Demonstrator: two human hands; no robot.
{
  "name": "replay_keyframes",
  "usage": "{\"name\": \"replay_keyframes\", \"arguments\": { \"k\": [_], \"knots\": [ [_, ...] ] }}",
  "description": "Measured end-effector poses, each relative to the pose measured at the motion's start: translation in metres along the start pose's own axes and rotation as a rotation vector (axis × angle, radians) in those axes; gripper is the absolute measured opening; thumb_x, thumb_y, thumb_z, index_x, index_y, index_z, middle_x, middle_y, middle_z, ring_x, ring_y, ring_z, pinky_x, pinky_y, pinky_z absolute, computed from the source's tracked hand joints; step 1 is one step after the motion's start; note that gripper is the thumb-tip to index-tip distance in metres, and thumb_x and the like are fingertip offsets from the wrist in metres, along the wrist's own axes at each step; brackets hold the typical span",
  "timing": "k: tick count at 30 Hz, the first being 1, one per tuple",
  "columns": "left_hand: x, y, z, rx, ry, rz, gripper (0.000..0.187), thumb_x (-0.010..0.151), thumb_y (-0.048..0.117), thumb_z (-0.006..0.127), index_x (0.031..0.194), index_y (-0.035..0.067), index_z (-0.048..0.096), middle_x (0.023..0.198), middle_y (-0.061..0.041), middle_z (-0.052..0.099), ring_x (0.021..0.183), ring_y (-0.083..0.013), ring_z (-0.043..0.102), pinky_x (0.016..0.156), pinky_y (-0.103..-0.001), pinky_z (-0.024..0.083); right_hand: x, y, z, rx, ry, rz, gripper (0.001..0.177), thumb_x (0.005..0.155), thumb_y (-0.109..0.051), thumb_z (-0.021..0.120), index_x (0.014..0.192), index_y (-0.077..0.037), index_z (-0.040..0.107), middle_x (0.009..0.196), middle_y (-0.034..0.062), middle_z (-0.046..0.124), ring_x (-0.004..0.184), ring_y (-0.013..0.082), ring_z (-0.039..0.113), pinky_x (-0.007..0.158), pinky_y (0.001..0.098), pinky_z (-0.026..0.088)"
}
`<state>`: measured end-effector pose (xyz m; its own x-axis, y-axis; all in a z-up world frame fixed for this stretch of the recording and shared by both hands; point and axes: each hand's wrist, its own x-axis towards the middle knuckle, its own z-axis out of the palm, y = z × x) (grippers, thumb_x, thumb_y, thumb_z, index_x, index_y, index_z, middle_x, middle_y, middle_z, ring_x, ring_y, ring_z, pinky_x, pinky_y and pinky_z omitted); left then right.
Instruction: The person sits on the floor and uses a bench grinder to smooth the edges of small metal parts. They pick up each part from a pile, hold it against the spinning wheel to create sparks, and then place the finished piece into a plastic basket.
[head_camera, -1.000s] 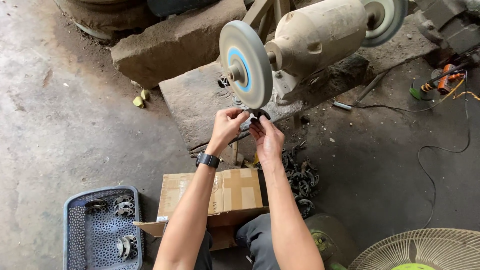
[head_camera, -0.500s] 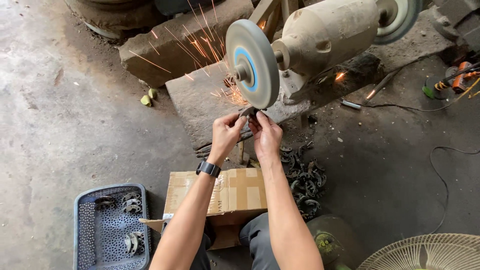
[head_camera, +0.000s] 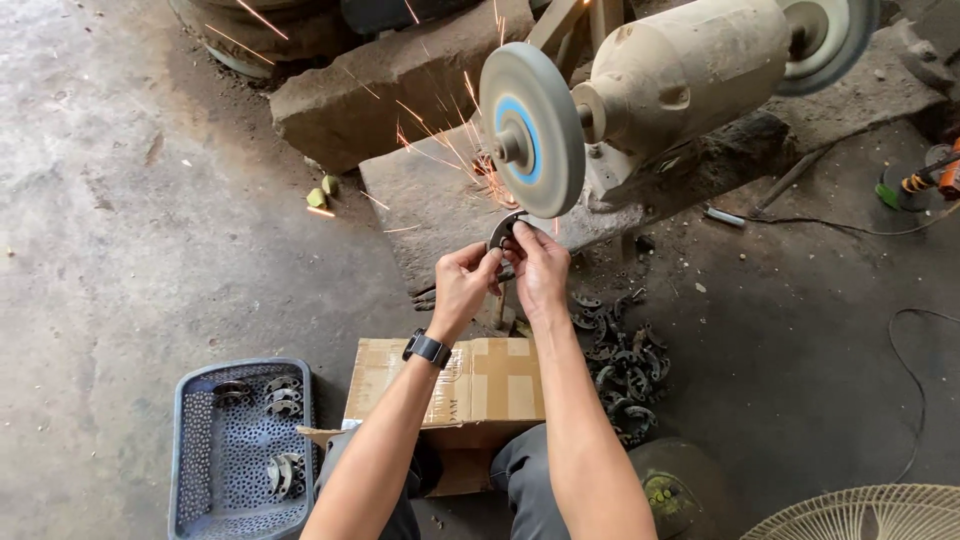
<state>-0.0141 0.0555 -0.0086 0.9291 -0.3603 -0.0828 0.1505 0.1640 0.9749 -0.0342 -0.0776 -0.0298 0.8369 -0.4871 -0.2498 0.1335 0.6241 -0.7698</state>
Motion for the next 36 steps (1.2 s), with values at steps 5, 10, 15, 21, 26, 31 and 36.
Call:
{"name": "replay_keyframes", "arguments": {
  "k": [5, 10, 15, 21, 26, 31, 36],
  "knots": [
    [-0.004, 0.008, -0.014, 0.257, 0.062, 0.225, 0.014, 0.094, 0.009, 0.070, 0.101, -0.002, 0.073, 0.078, -0.006, 0.067, 0.065, -0.0135, 0.063, 0.058, -0.031, 0.054, -0.002, 0.000, -0.007, 0.063, -0.097, 0.118, 0.017, 0.099, -0.010, 0.066, 0.112, 0.000, 0.070, 0.098, 0.0078, 0.073, 0.085, 0.0159, 0.068, 0.072, 0.0267, 0.055],
    [0.006, 0.019, -0.009, 0.701, 0.062, 0.572, 0.028, 0.091, -0.001, 0.068, 0.118, -0.001, 0.064, 0.100, -0.020, 0.066, 0.089, -0.0402, 0.066, 0.075, -0.045, 0.051, 0.008, 0.009, -0.035, 0.253, -0.035, 0.249, 0.022, 0.098, -0.006, 0.062, 0.120, -0.002, 0.065, 0.111, 0.0091, 0.069, 0.096, 0.0192, 0.068, 0.080, 0.0297, 0.060],
    [0.022, 0.026, 0.014, 0.741, 0.000, 0.621, 0.031, 0.091, -0.006, 0.061, 0.120, 0.001, 0.060, 0.107, -0.018, 0.064, 0.095, -0.0415, 0.065, 0.080, -0.047, 0.053, 0.027, 0.008, -0.053, 0.436, 0.089, 0.283, 0.020, 0.101, -0.008, 0.061, 0.117, 0.003, 0.065, 0.110, 0.0134, 0.069, 0.097, 0.0228, 0.068, 0.084, 0.0280, 0.061],
    [0.032, 0.027, 0.023, 0.755, -0.022, 0.598, 0.033, 0.089, -0.010, 0.056, 0.121, 0.000, 0.059, 0.103, -0.019, 0.062, 0.094, -0.0409, 0.063, 0.080, -0.046, 0.053, 0.036, 0.007, -0.055, 0.485, 0.147, 0.259, 0.017, 0.102, -0.007, 0.060, 0.113, 0.004, 0.066, 0.108, 0.0138, 0.069, 0.094, 0.0222, 0.069, 0.080, 0.0267, 0.062],
    [0.036, 0.027, 0.020, 0.765, -0.028, 0.606, 0.034, 0.088, -0.009, 0.057, 0.120, 0.000, 0.059, 0.102, -0.019, 0.062, 0.094, -0.0404, 0.064, 0.081, -0.046, 0.053, 0.039, 0.008, -0.050, 0.485, 0.161, 0.249, 0.020, 0.102, -0.007, 0.060, 0.115, 0.006, 0.066, 0.108, 0.0145, 0.068, 0.093, 0.0221, 0.068, 0.079, 0.0264, 0.062],
    [0.030, 0.031, 0.010, 0.741, -0.030, 0.593, 0.034, 0.087, -0.008, 0.061, 0.120, 0.000, 0.060, 0.104, -0.020, 0.064, 0.093, -0.0412, 0.065, 0.078, -0.046, 0.053, 0.037, 0.015, -0.042, 0.465, 0.138, 0.230, 0.021, 0.102, -0.007, 0.059, 0.117, 0.006, 0.066, 0.109, 0.0148, 0.067, 0.093, 0.0223, 0.067, 0.079, 0.0269, 0.061],
    [0.024, 0.027, 0.000, 0.729, 0.011, 0.599, 0.029, 0.090, -0.006, 0.063, 0.118, 0.000, 0.060, 0.104, -0.019, 0.064, 0.093, -0.0412, 0.064, 0.077, -0.046, 0.052, 0.027, 0.014, -0.030, 0.363, 0.150, 0.175, 0.022, 0.099, -0.002, 0.060, 0.119, 0.005, 0.066, 0.113, 0.0129, 0.068, 0.092, 0.0215, 0.067, 0.077, 0.0272, 0.060]
  ]
}}
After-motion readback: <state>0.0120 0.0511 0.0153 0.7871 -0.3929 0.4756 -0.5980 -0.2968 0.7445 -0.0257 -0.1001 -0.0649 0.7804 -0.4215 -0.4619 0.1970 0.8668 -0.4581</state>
